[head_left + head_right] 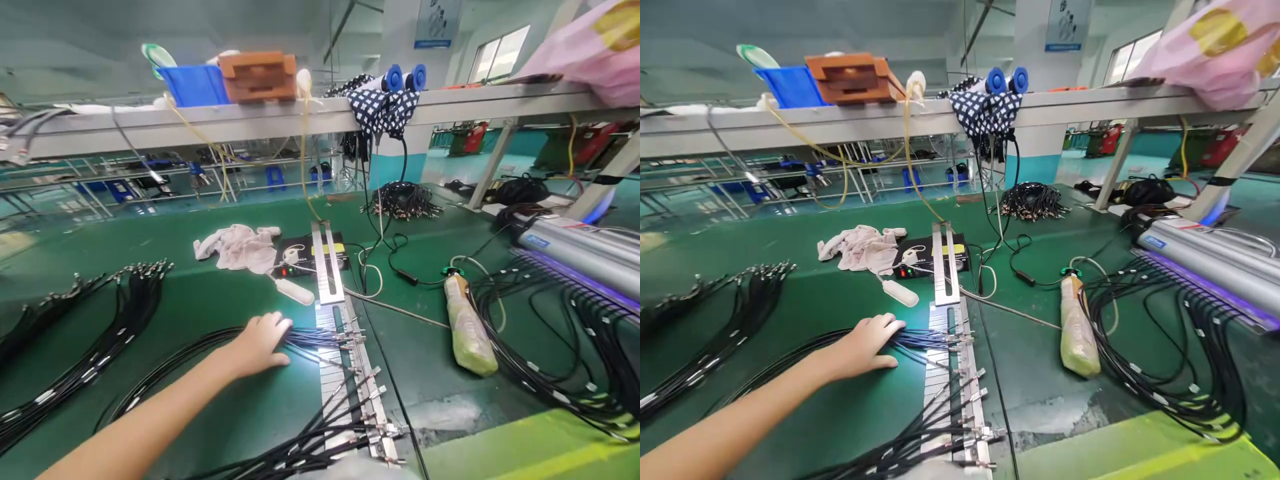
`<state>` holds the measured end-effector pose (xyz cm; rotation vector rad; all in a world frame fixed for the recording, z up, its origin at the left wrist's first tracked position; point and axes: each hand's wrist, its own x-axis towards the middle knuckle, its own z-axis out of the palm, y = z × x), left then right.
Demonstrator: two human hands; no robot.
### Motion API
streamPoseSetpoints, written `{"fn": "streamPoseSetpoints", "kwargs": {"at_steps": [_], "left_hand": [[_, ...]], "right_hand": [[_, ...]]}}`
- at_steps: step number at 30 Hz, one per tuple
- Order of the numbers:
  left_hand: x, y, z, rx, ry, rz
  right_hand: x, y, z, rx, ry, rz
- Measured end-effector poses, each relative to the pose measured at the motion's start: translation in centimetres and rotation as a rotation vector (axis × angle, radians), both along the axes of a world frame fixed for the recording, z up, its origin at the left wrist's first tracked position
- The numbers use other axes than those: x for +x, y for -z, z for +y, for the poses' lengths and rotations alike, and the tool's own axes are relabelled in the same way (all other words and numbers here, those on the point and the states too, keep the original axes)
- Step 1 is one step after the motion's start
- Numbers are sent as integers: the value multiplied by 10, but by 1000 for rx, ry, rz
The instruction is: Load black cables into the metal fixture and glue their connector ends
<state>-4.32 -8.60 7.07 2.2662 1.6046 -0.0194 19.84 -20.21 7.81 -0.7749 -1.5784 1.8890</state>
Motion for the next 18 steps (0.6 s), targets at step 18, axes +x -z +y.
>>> {"fn": "streamPoseSetpoints", "kwargs": {"at_steps": [18], "left_hand": [[-16, 22, -29, -217, -4, -320]], "right_hand": [[19, 76, 168, 588, 469, -548]]}}
